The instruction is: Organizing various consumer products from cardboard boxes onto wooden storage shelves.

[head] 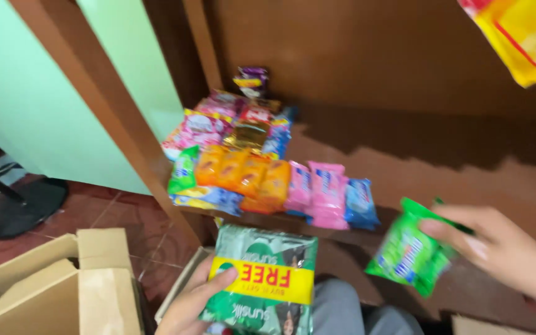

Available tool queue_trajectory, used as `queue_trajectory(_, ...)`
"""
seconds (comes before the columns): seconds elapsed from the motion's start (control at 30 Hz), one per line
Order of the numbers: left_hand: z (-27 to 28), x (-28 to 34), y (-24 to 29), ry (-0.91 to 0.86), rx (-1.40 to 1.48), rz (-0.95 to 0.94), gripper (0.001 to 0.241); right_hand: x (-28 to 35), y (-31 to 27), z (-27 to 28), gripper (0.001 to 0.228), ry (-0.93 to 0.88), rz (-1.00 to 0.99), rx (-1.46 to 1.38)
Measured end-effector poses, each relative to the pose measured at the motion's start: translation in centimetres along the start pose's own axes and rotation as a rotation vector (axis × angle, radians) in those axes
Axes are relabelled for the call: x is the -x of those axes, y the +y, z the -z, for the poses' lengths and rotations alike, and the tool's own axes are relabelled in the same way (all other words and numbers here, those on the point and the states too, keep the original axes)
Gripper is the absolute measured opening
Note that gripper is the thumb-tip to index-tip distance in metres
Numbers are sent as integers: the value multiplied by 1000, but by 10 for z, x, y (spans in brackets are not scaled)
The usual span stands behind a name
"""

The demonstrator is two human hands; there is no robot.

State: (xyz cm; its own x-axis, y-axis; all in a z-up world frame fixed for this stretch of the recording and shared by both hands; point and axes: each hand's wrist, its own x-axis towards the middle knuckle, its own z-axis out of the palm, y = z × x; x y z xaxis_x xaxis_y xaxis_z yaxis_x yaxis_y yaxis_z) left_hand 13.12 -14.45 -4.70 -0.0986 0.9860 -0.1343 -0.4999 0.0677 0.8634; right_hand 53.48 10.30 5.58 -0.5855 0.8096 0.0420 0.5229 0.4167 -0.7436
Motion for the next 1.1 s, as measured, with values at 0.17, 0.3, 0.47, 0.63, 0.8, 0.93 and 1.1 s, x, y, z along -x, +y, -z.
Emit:
queue_trajectory(0.17, 68, 2, -3, 39, -47, -135, 60, -94, -130, -43, 29, -39, 476, 121)
queue_trajectory(0.3, 124, -1, -13, 79, -77, -196, 56, -177, -170, -95, 26, -65, 590, 218)
queue_trajectory(0.47, 159, 3, -4, 146, 6, -201, 58, -259, -213, -158, 23, -108, 710, 199)
queue_trajectory(0.63, 174, -2, 12, 195, 44, -232, 59, -309, -269, -208, 28, -297, 534, 302)
queue_trajectory(0.8, 189, -15, 27, 278, -44, -234, 53, -353, -272, -254, 30, -278, 597, 412)
queue_trajectory(0.93, 129, -3, 76, 291, 222, -219, 48, -345, -273, -267, 32, -205, 549, 555)
queue_trajectory(1.1, 142, -8, 81, 348, 255, -215, 46, -333, -283, -232, 39, -389, 442, 417)
